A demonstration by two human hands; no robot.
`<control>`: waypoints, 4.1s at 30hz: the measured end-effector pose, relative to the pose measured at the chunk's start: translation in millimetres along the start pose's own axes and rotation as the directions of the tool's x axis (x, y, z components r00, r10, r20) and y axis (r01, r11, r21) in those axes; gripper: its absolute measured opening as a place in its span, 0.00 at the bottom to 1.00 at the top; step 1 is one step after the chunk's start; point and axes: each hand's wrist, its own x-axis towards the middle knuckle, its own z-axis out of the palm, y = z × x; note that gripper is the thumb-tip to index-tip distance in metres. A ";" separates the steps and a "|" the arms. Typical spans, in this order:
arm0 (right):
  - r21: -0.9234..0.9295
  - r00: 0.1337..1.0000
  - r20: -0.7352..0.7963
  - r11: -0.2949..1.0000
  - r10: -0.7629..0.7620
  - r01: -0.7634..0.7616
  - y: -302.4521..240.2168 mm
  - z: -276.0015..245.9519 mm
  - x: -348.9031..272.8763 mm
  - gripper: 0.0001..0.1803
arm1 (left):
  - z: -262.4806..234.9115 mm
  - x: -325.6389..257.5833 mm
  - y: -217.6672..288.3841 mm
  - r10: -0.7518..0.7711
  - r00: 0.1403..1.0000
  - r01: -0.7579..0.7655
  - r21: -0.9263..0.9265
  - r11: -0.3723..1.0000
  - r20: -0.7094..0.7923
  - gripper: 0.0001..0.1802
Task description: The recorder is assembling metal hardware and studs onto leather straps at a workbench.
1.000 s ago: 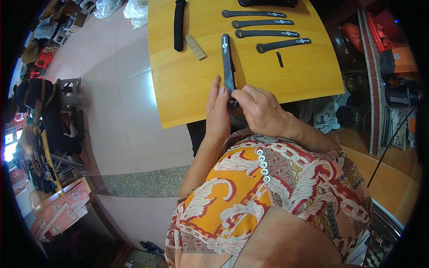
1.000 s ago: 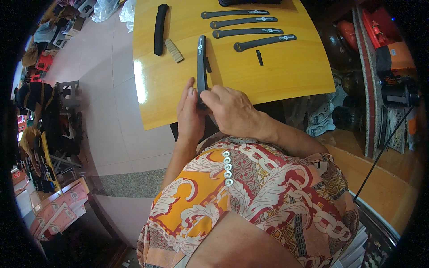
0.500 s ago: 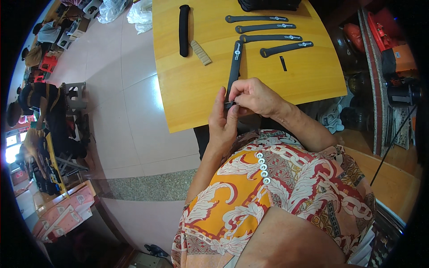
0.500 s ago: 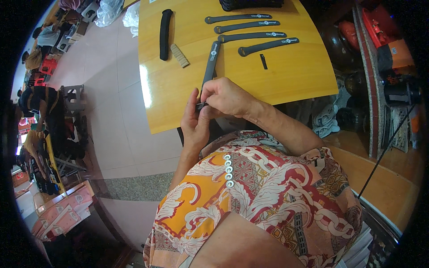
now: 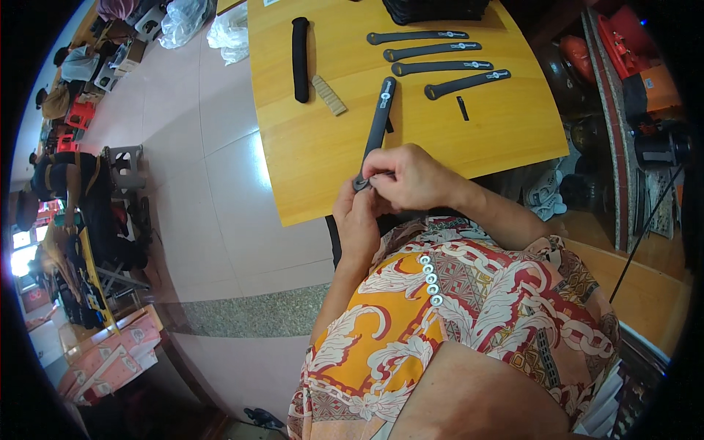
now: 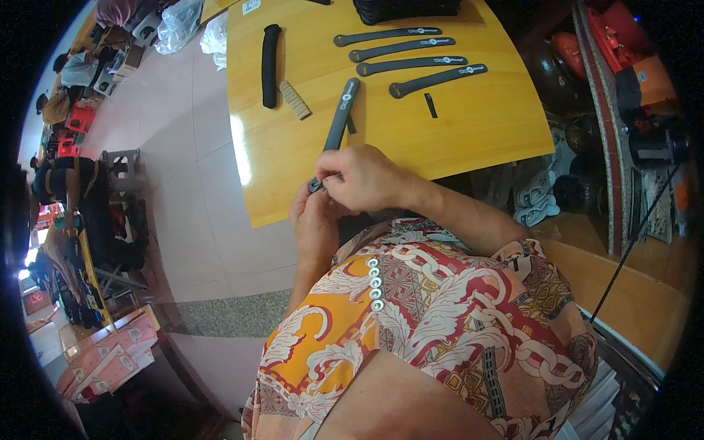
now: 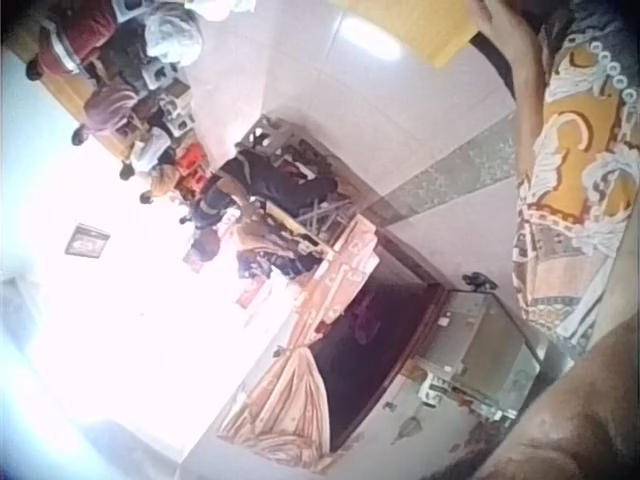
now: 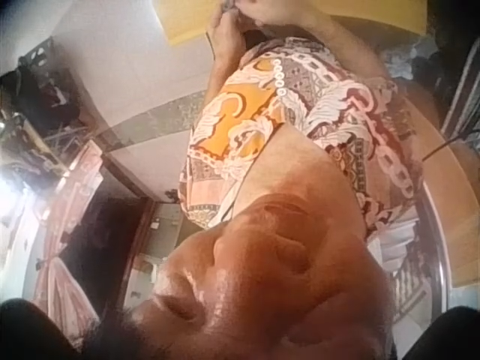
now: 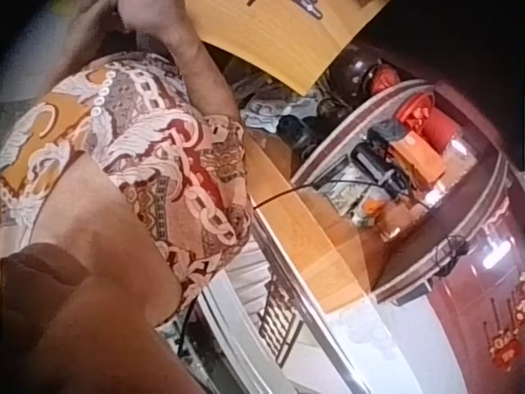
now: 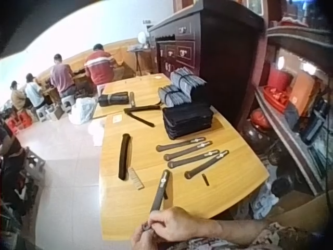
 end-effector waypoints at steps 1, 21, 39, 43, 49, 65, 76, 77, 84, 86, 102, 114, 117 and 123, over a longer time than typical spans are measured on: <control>0.001 1.000 -0.007 1.000 -0.001 0.001 1.7 5.6 -1.0 0.02 | -1.3 -1.5 -1.0 -0.005 0.999 0.005 -0.006 1.000 -0.053 0.12; 0.069 0.997 0.077 0.997 -0.021 0.015 -20.5 -19.9 5.8 0.04 | -4.6 -6.4 24.6 0.051 0.924 0.130 -0.437 0.890 0.379 0.29; -0.298 0.845 -0.188 0.849 -0.501 0.437 -13.5 -12.1 13.2 0.06 | -7.0 16.7 21.3 0.125 0.921 -0.039 -0.234 0.971 0.368 0.43; -0.237 0.869 -0.415 0.955 -0.267 0.180 -10.8 -16.8 36.0 0.05 | -2.5 0.0 24.0 0.023 0.934 -0.012 -0.033 0.999 0.357 0.41; -0.452 0.364 -0.828 0.892 -0.427 0.019 9.0 -126.3 83.7 0.06 | -16.0 -22.0 32.5 -0.013 0.886 -0.010 0.047 0.999 0.464 0.38; -0.473 -0.003 -0.780 0.593 -0.626 -0.652 41.2 -298.8 -71.2 0.13 | -63.4 -27.6 64.9 0.322 0.947 -0.303 0.276 0.912 -0.024 0.21; -0.605 0.576 -0.770 0.601 -0.275 -0.523 104.0 -157.0 -66.2 0.07 | -65.3 43.8 59.7 0.576 0.816 -0.238 0.887 0.396 -0.038 0.15; -0.601 0.571 -0.774 0.603 -0.275 -0.525 102.2 -155.5 -66.5 0.07 | -63.7 44.0 62.0 0.585 0.810 -0.180 0.935 0.304 -0.035 0.14; -0.621 0.601 -0.749 0.612 -0.278 -0.490 89.3 -140.0 -64.1 0.06 | -85.7 46.7 71.5 0.618 0.779 -0.153 0.988 0.018 0.109 0.14; -0.623 0.600 -0.747 0.613 -0.285 -0.485 85.9 -132.3 -62.2 0.06 | -83.9 47.9 77.6 0.663 0.735 -0.179 0.984 -0.011 0.142 0.14; -0.585 0.567 -0.769 0.684 -0.295 -0.436 84.3 -113.6 -45.6 0.05 | 93.1 113.5 39.5 0.262 0.436 -0.765 0.508 -0.397 0.861 0.14; -0.582 0.576 -0.761 0.706 -0.299 -0.402 70.2 -103.5 -41.5 0.05 | 81.0 140.8 41.6 0.219 0.493 -0.771 0.540 -0.338 0.842 0.15; -0.596 0.581 -0.751 0.702 -0.315 -0.390 70.0 -103.2 -41.4 0.05 | 83.6 141.5 40.6 0.237 0.515 -0.762 0.566 -0.315 0.824 0.14; -0.614 0.577 -0.739 0.699 -0.348 -0.366 66.5 -102.9 -43.8 0.05 | 81.6 149.9 34.2 0.264 0.480 -0.752 0.547 -0.368 0.837 0.17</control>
